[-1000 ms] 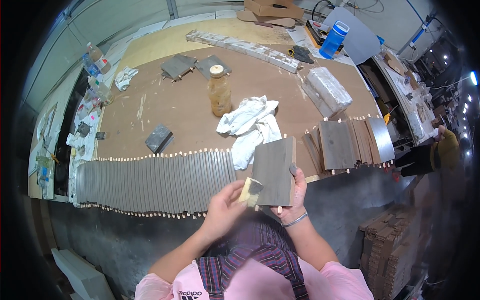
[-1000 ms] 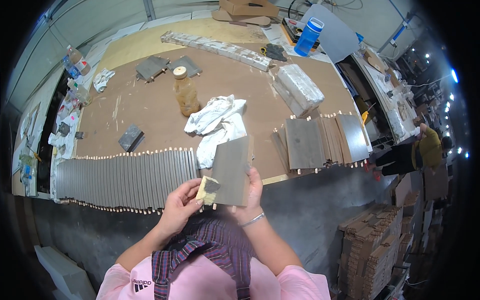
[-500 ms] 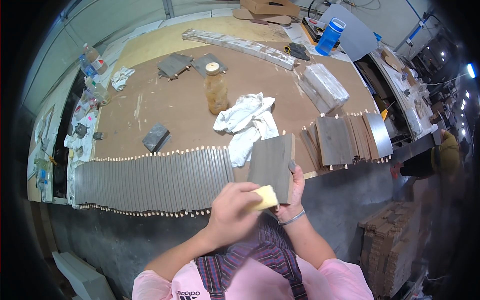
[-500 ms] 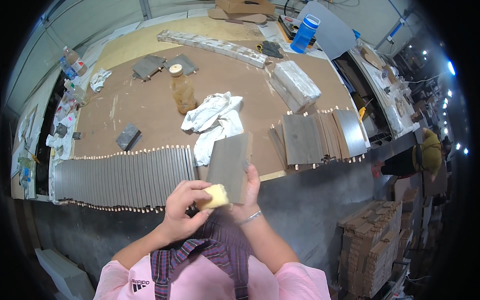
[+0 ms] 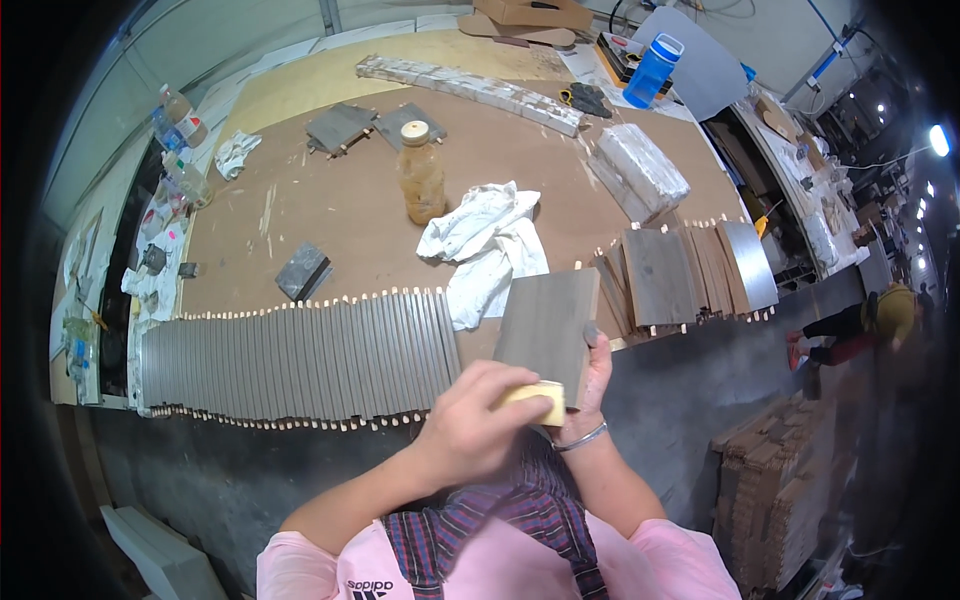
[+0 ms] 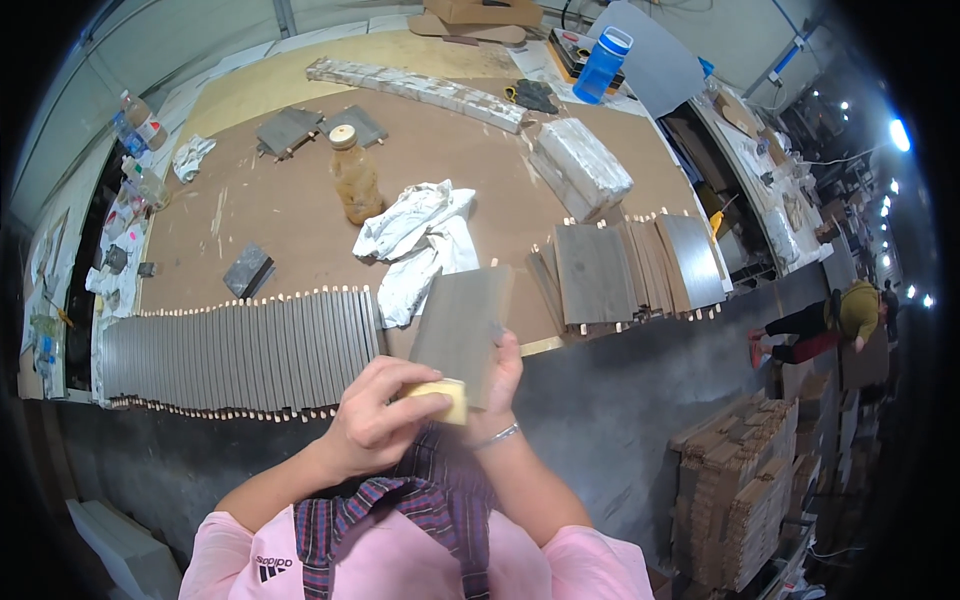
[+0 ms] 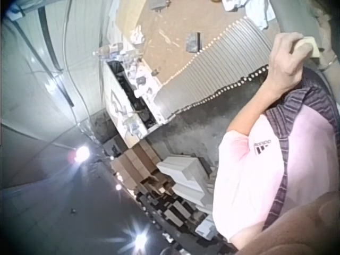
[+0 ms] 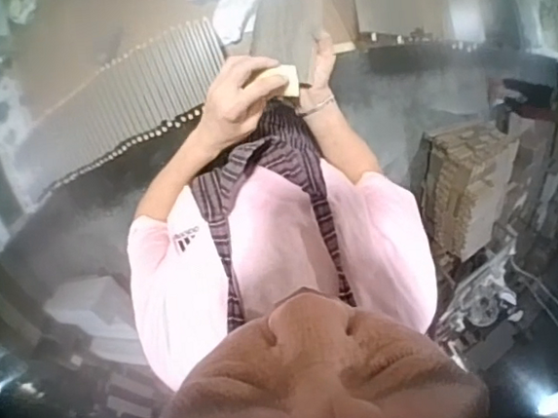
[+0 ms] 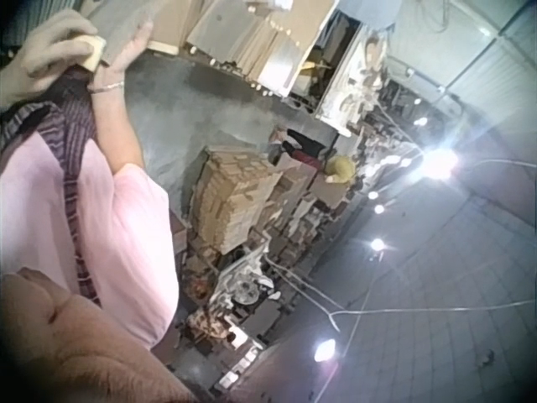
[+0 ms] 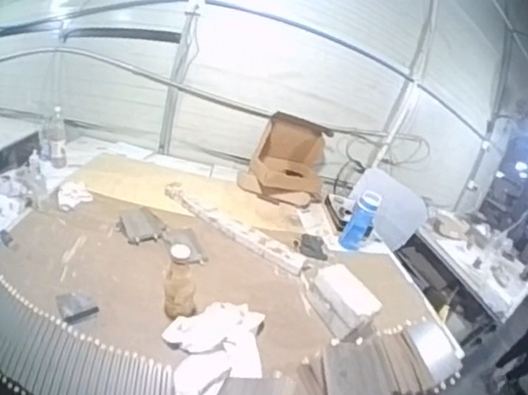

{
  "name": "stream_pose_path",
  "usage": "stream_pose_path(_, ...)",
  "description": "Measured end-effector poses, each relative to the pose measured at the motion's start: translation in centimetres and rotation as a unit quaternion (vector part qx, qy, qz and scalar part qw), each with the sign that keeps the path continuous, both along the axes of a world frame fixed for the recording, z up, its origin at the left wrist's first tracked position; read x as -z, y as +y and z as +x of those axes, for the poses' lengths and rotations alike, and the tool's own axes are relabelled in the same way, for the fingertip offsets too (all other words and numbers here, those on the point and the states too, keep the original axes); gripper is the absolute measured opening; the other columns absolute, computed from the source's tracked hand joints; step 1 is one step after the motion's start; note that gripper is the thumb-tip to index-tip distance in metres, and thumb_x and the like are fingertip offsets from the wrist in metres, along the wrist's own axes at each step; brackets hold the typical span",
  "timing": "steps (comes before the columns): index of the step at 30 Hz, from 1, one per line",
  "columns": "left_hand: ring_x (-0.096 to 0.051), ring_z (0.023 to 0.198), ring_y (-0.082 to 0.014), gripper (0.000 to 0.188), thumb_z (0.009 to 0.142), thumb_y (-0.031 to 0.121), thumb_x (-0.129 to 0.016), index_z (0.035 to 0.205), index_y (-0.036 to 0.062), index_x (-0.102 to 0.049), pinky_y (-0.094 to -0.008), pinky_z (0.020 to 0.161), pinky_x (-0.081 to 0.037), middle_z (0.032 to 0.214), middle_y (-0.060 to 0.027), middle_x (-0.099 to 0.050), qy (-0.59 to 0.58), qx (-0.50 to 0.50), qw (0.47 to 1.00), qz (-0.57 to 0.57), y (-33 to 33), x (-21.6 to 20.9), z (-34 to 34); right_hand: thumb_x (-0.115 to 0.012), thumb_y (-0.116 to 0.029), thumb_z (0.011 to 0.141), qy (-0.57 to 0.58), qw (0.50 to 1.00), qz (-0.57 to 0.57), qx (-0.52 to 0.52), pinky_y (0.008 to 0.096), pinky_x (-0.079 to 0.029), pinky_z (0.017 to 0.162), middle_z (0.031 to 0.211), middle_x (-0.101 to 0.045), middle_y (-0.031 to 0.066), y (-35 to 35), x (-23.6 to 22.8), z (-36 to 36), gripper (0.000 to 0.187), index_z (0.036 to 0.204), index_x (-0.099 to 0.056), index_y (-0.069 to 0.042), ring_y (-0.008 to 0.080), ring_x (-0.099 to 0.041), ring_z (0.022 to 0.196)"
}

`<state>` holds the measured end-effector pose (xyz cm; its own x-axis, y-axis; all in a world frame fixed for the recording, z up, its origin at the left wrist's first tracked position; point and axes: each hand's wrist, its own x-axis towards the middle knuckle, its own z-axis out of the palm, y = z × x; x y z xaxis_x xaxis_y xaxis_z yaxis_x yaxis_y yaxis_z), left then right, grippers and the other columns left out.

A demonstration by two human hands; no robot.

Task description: The person applies a liquid from a sponge to the surface and edges of small wood panels, wipes them with a cloth, and stacks them on a workbench.

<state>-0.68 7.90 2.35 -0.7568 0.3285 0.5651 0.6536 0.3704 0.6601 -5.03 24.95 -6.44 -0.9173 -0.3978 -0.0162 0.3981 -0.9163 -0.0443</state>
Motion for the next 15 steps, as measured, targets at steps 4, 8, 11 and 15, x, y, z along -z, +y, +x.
stream_pose_path(4, -0.062, 0.092, -0.0325, 0.037, 0.063, -0.01, -0.064, 0.095, 0.0059, -0.067, -0.0406, 0.078, -0.051, 0.105, -0.0132, -0.065, -0.025, -0.078, 0.994, -0.072, -4.4, 3.3, -0.5, -0.058, -0.053, 0.086, -0.043, 0.988, 0.129, 0.078, 0.0542, -0.038, 0.11, 0.144, -0.047, 0.0178, 0.2, -3.3, 0.0, 0.075, 0.144, -0.042, -0.008, 0.0409, -0.046, 0.131)
stream_pose_path(8, -0.061, 0.09, -0.0335, 0.037, 0.061, -0.01, -0.063, 0.095, 0.0051, -0.068, -0.0407, 0.077, -0.051, 0.104, -0.0134, -0.065, -0.01, -0.106, 0.994, -0.038, -4.5, 1.8, -0.5, -0.061, -0.054, 0.084, -0.031, 0.99, 0.117, 0.068, 0.0585, -0.036, 0.11, 0.149, -0.039, 0.0202, 0.4, -4.4, 0.0, 0.081, 0.147, -0.039, -0.008, 0.0475, -0.038, 0.135)
stream_pose_path(11, -0.062, 0.092, -0.0337, 0.037, 0.062, -0.01, -0.063, 0.096, 0.0047, -0.068, -0.0415, 0.078, -0.052, 0.105, -0.0134, -0.065, 0.011, -0.044, 0.998, -0.047, -2.9, 0.9, -0.7, -0.062, -0.057, 0.082, 0.001, 0.992, 0.104, 0.069, 0.0557, -0.036, 0.11, 0.146, -0.041, 0.0225, 0.3, -5.0, -0.2, 0.087, 0.148, -0.036, -0.006, 0.044, -0.04, 0.134)
stream_pose_path(15, -0.061, 0.096, -0.0329, 0.039, 0.062, -0.01, -0.065, 0.099, 0.0047, -0.067, -0.0396, 0.081, -0.051, 0.105, -0.0132, -0.065, -0.06, -0.173, 0.98, -0.083, -7.0, 3.7, -0.6, -0.067, -0.048, 0.075, -0.001, 0.994, 0.105, 0.008, 0.0583, -0.033, 0.112, 0.15, -0.035, 0.025, 2.0, -2.8, 0.2, 0.094, 0.15, -0.031, -0.005, 0.0452, -0.036, 0.137)
